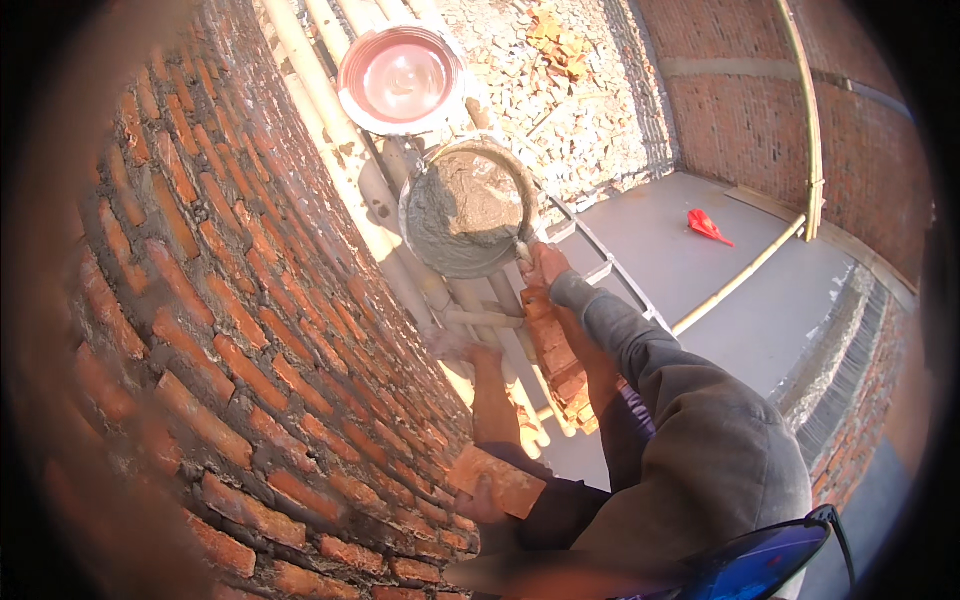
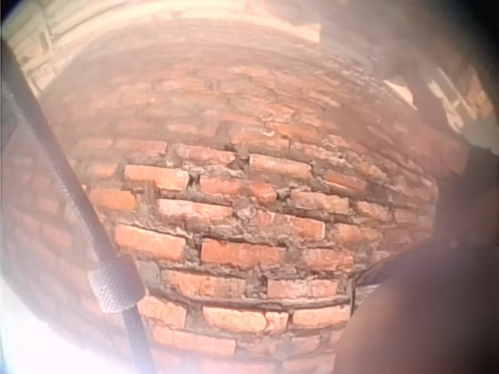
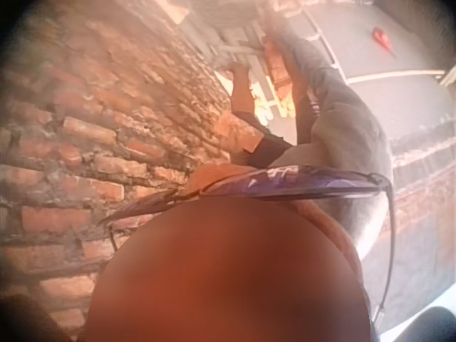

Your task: The person scoops mortar from a pan with a trowel, spreads it on a brick, and places the brick onto a partially built wall. The person repeats this process, tapping bricks into alignment and scraping excess mortar.

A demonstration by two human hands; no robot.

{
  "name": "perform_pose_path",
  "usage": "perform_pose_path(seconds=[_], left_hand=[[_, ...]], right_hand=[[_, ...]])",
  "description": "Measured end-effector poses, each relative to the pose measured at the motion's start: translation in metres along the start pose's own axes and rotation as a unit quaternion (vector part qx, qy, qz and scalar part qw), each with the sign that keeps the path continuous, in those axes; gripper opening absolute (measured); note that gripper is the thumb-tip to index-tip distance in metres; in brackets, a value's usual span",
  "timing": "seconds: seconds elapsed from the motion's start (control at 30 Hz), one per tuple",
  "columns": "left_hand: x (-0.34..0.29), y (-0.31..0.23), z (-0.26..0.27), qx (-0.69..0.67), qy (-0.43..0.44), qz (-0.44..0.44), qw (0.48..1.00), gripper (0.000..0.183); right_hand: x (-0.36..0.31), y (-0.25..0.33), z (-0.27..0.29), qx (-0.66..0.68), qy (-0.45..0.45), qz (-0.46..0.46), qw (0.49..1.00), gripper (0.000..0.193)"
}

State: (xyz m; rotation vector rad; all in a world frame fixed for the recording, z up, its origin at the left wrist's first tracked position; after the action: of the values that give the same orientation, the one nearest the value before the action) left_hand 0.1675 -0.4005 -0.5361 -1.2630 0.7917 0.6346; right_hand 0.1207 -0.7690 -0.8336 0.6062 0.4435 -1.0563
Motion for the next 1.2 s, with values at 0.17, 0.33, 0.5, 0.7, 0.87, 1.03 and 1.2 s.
perform_pose_path(seconds=[0.17, 0.33, 0.5, 0.7, 0.87, 1.03, 1.2], left_hand=[[0.006, 0.004, -0.001, 0.011, -0.025, -0.005, 1.000, 0.035], [0.018, 0.017, 0.019, 0.026, 0.057, -0.145, 0.987, 0.034], [0.017, 0.007, 0.011, 0.023, -0.001, 0.004, 1.000, 0.034], [0.007, -0.025, -0.023, 0.002, -0.041, 0.045, 0.998, 0.035], [0.000, -0.016, -0.019, -0.029, -0.051, 0.026, 0.998, 0.036], [-0.008, -0.016, -0.009, -0.044, -0.093, 0.027, 0.994, 0.041], [-0.004, -0.012, -0.004, -0.065, -0.133, -0.039, 0.988, 0.041]], right_hand=[[0.012, 0.013, -0.016, 0.057, 0.017, -0.016, 0.998, 0.026], [-0.015, -0.016, 0.005, 0.088, 0.042, -0.013, 0.995, 0.041], [-0.038, -0.014, 0.060, 0.000, 0.081, 0.012, 0.997, 0.043], [0.005, 0.025, 0.091, -0.313, 0.217, 0.138, 0.914, 0.043], [0.078, 0.044, 0.125, -0.161, -0.082, 0.144, 0.973, 0.039], [0.246, 0.095, 0.136, 0.024, -0.072, -0.053, 0.996, 0.075], [0.348, 0.097, 0.076, 0.297, 0.030, -0.114, 0.947, 0.067]])
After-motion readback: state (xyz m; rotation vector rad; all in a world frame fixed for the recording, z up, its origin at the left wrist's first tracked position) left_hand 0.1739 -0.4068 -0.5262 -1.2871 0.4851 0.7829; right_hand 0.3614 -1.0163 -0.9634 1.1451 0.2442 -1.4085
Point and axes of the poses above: each hand's wrist, its own x-axis towards the middle knuckle, its own z-axis out of the back of the hand, y = z × x, the point moved 1 cm from there along x, towards the middle knuckle, and after that the axes turned 10 degrees about -x, right-handed, at the moved point
